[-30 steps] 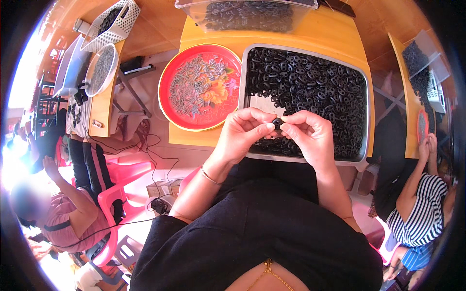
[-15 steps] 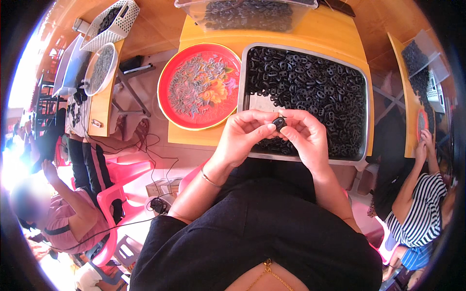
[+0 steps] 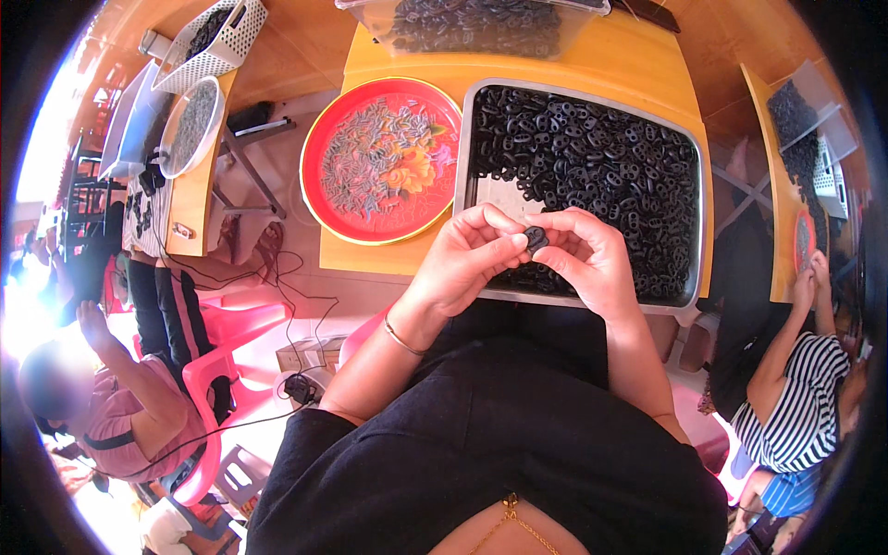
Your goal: The person assembles cord locks by taking parts from trays, inserting the springs and inner pieces into the outer housings by hand, and placing the assembled cord locks into a clear container.
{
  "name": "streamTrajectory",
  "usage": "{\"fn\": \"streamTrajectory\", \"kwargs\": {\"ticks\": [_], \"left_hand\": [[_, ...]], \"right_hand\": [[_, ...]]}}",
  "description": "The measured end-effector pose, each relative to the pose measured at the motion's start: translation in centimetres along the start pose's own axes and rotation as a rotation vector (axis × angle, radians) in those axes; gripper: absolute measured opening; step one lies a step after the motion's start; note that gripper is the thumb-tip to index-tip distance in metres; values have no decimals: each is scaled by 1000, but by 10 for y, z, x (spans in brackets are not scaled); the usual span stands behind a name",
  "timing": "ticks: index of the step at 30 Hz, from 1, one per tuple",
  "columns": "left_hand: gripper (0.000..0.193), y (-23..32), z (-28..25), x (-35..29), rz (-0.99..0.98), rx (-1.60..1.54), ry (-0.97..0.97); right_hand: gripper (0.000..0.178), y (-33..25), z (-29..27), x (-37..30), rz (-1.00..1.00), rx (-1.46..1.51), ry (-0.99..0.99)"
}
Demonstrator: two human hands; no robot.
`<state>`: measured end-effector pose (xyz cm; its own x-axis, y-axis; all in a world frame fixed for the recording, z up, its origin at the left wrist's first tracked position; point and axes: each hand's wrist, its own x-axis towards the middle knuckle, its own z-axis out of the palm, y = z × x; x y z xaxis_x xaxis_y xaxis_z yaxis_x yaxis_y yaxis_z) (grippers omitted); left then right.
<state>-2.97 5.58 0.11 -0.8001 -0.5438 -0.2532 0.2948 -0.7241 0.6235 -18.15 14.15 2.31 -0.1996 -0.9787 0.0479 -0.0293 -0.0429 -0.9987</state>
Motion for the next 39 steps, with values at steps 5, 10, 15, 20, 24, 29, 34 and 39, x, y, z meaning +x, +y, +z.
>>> {"fn": "streamTrajectory", "kwargs": {"ticks": [5,10,15,20,24,29,34,39], "left_hand": [[7,-3,-4,0,16,-35,-11],[7,0,-2,0,21,-28,-16],[8,1,-2,-1,31,-6,-14],[8,3,-2,-3,23,41,-13],[8,2,-4,-3,4,30,-5],[9,3,-4,-3,-32,-78,-46],[12,3,-4,-1,-1,-66,-85],[16,2,-3,-1,-2,-53,-91]], "right_hand": [[29,-7,4,2,-24,-46,8],[30,-6,6,1,-46,-162,46],[29,-4,7,0,-56,-159,70],[26,-2,8,-2,54,-15,51],[25,2,10,-4,59,33,75],[27,4,9,-3,-5,16,32],[31,4,7,-1,-41,37,-29],[32,9,4,-3,-28,130,-75]]}}
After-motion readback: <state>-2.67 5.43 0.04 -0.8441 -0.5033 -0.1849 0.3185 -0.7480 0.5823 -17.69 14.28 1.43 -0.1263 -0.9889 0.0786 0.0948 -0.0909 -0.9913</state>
